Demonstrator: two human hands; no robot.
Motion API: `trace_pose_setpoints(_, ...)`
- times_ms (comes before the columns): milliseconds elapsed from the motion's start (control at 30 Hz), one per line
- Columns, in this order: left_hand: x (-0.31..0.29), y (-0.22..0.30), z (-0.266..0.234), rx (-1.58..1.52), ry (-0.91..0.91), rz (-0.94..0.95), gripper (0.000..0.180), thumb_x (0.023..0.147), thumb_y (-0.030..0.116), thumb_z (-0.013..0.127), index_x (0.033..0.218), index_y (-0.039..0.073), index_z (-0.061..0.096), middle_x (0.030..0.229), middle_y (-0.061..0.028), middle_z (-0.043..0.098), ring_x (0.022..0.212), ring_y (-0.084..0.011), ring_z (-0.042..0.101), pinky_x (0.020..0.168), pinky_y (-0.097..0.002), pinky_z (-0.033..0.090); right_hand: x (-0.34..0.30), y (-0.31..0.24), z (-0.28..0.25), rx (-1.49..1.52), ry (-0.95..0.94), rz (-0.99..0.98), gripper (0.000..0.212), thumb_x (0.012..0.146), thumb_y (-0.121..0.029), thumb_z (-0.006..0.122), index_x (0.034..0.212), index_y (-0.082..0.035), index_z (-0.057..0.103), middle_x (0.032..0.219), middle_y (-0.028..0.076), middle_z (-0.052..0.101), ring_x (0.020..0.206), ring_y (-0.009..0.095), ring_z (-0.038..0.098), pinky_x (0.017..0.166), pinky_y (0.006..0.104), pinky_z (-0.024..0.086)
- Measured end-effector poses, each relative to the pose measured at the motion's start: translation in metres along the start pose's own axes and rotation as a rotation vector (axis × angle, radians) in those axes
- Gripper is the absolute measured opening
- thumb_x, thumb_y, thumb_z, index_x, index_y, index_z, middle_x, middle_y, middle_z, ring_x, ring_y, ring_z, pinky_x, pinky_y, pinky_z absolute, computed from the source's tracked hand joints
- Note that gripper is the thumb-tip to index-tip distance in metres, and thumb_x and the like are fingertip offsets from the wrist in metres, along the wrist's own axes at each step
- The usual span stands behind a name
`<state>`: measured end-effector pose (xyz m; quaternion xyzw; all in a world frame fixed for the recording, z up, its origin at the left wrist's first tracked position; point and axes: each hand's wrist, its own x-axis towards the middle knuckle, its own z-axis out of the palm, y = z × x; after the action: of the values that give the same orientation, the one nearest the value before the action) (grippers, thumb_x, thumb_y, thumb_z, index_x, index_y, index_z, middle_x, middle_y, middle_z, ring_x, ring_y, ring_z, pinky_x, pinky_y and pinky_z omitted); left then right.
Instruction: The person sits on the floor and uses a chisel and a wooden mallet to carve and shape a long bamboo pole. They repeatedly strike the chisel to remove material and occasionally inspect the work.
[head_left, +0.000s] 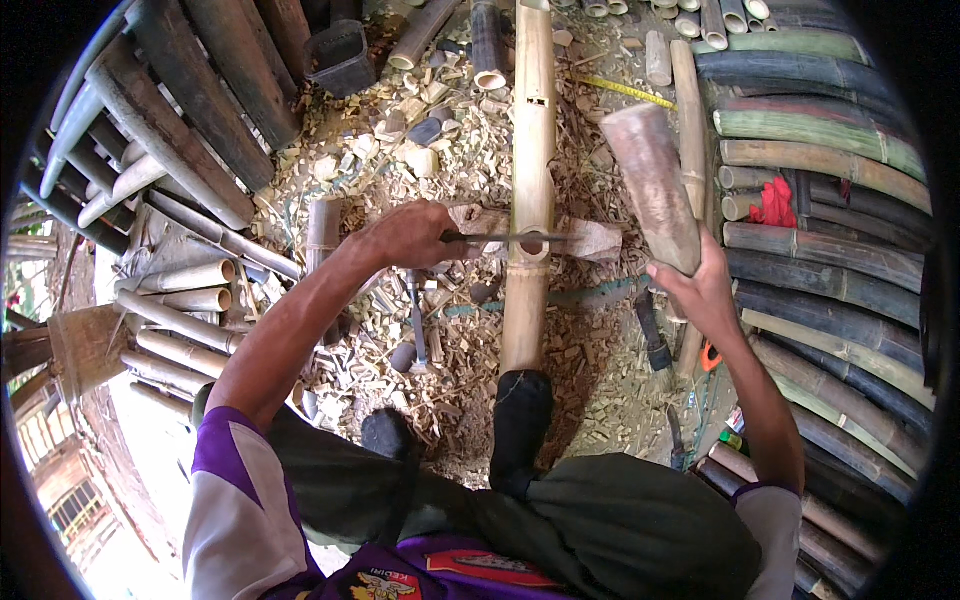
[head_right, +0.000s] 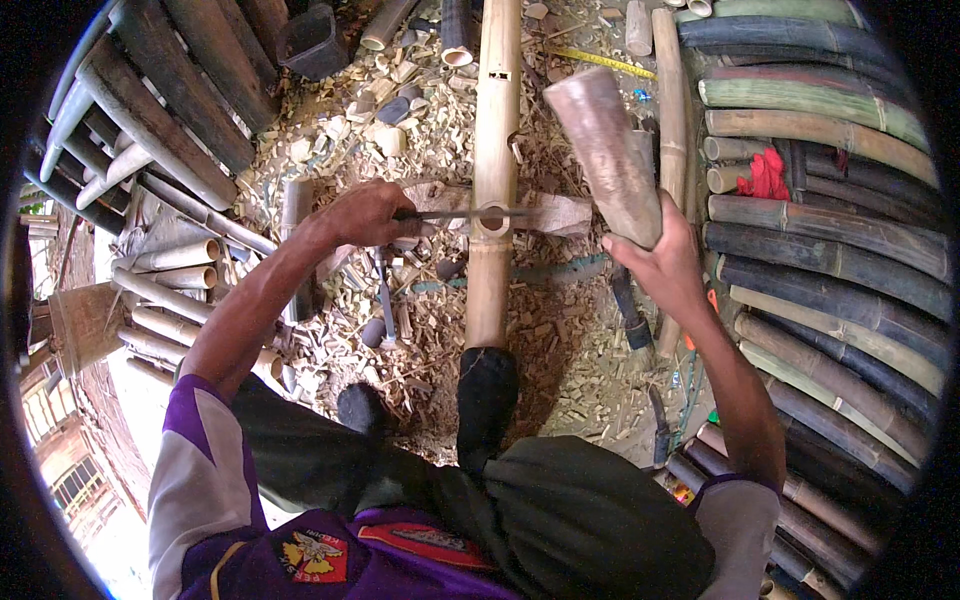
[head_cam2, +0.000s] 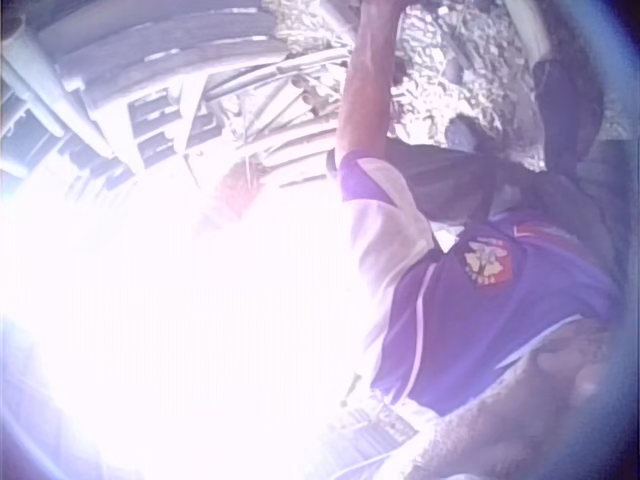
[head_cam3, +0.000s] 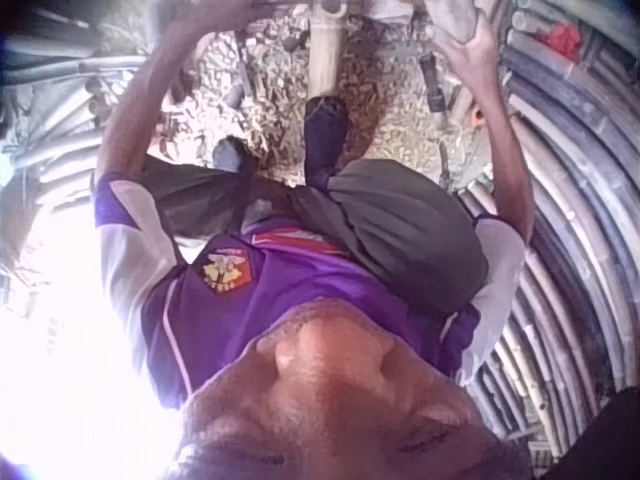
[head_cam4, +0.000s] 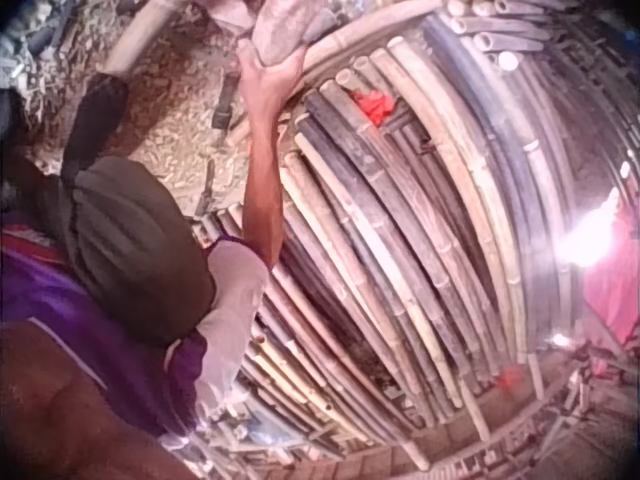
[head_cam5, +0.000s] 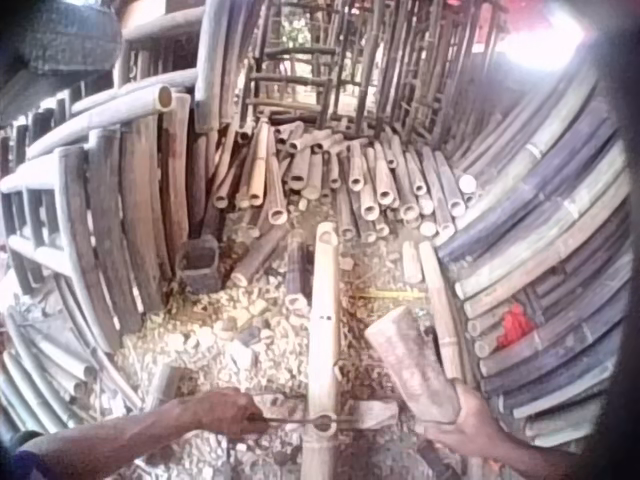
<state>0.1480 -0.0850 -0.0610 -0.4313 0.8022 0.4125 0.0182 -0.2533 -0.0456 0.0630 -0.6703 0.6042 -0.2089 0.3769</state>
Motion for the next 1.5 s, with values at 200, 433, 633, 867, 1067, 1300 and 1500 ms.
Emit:
trace_pose_setpoints(200,0.02,0.001,-0.006,-0.004,-0.089,-0.167,0.065,0.099,0.059,0.057,0.086,-0.002,0.074,0.067,-0.016,0.068,0.063,-0.0288,0.069,0.066,-0.0432,0.055,-0.034,0.009,0.013,0.255,-0.006,0.226,0.062,0.082,-0.023,0.081,0.132,0.004,0.054,0.112,0.011,0.067,0.101,0.021,0.064,0.094,0.0367,0.051)
trace_pose_setpoints(433,0.025,-0.002,-0.014,-0.145,-0.232,-0.232,0.058,0.098,0.059,0.059,0.086,0.004,0.075,0.065,-0.0079,0.068,0.057,-0.021,0.066,0.058,-0.0393,0.054,-0.042,0.023,0.013,0.024,-0.409,0.364,0.065,0.083,-0.026,0.08,0.133,0.004,0.052,0.118,0.014,0.065,0.108,0.024,0.062,0.097,0.0378,0.049)
trace_pose_setpoints(633,0.021,0.015,-0.016,0.003,-0.17,-0.18,0.054,0.098,0.06,0.059,0.083,0.011,0.073,0.058,-0.0026,0.061,0.049,-0.0142,0.057,0.045,-0.0327,0.049,-0.069,0.043,0.04,0.111,-0.129,0.26,0.067,0.082,-0.025,0.081,0.134,0.005,0.052,0.123,0.02,0.064,0.112,0.028,0.063,0.099,0.0401,0.049)
trace_pose_setpoints(867,-0.055,0.003,0.058,0.16,0.664,0.011,0.03,0.088,0.037,0.076,0.098,0.01,0.071,0.083,-0.0081,0.07,0.07,-0.0248,0.07,0.06,-0.0403,0.057,-0.158,0.075,0.093,0.049,0.067,0.375,0.079,0.077,-0.024,0.082,0.141,0.006,0.044,0.122,0.027,0.063,0.11,0.035,0.065,0.095,0.0438,0.05)
trace_pose_setpoints(1067,-0.063,-0.034,0.102,0.16,0.994,-0.717,0.042,0.089,0.03,0.075,0.123,0.007,0.064,0.1,-0.0179,0.067,0.093,-0.0352,0.068,0.08,-0.0478,0.054,-0.257,0.119,0.182,-0.409,0.083,0.471,0.064,0.084,-0.035,0.079,0.129,0.002,0.052,0.106,0.027,0.064,0.094,0.047,0.065,0.083,0.0531,0.052)
trace_pose_setpoints(1300,-0.034,0.066,0.113,-0.222,0.683,-0.306,0.06,0.086,0.029,0.08,0.133,-0.001,0.057,0.116,-0.0265,0.063,0.104,-0.0354,0.065,0.086,-0.0492,0.054,-0.221,0.053,0.186,-0.229,0.0,1.007,0.037,0.086,-0.018,0.071,0.117,0.0,0.062,0.116,0.026,0.065,0.112,0.047,0.062,0.095,0.0533,0.051)
trace_pose_setpoints(1500,0.013,0.105,0.138,-0.854,0.406,-0.569,0.061,0.077,0.038,0.087,0.113,-0.008,0.069,0.106,-0.025,0.074,0.101,-0.0319,0.073,0.09,-0.0432,0.057,-0.22,0.062,0.186,-0.555,-0.148,0.777,0.035,0.079,-0.008,0.072,0.111,0.002,0.066,0.109,0.027,0.068,0.103,0.047,0.066,0.09,0.0525,0.054)
